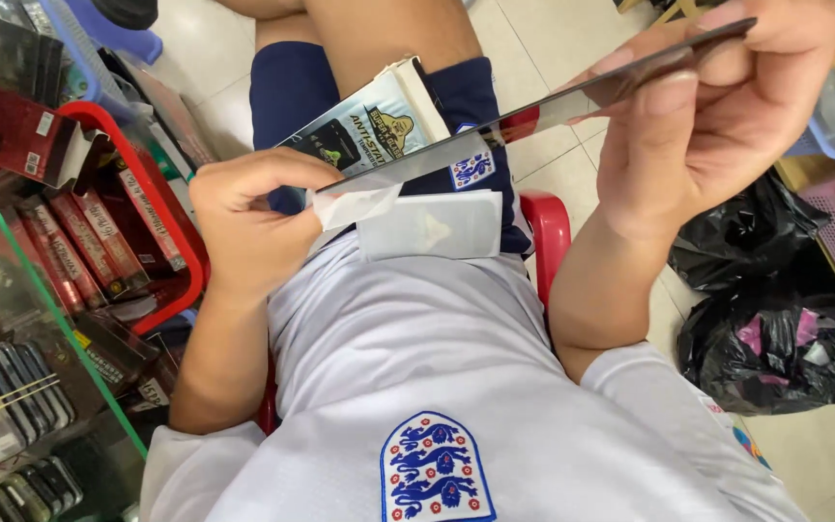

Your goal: The recorder unboxes a screen protector package while sitting at a mobile repair station.

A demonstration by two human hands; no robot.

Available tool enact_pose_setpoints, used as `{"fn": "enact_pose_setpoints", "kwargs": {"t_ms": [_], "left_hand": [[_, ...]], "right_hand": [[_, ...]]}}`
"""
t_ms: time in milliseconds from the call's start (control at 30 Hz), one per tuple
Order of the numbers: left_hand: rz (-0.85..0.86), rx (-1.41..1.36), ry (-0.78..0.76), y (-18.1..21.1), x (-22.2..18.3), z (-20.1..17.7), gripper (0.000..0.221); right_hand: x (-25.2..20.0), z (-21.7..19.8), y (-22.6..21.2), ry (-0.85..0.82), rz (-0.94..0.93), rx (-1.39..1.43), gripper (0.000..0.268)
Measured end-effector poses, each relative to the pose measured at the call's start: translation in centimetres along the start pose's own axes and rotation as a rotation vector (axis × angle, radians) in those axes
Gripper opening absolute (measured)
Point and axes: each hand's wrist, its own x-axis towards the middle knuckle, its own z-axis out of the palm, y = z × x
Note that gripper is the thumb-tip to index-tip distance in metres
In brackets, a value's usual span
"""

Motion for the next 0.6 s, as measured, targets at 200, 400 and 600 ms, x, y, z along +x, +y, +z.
{"fn": "enact_pose_setpoints", "kwargs": {"t_ms": [200,400,600], "left_hand": [[-0.013,-0.066,-0.102,-0.3,0.2,-0.9,0.02],[-0.143,-0.176,-0.128,-1.6,0.5,-0.6,0.012],[-0.15,-0.126,-0.105,-1.6,0.9,-0.2,0.012]], "right_hand": [[-0.5,-0.7,-0.2,-0.039,0.169,-0.003,0.031],[0.1,1.1,-0.7,-0.16,0.279,-0.082,0.039],[-0.6,2.6,-0.1,-0.217,0.324,-0.039,0.038]]}}
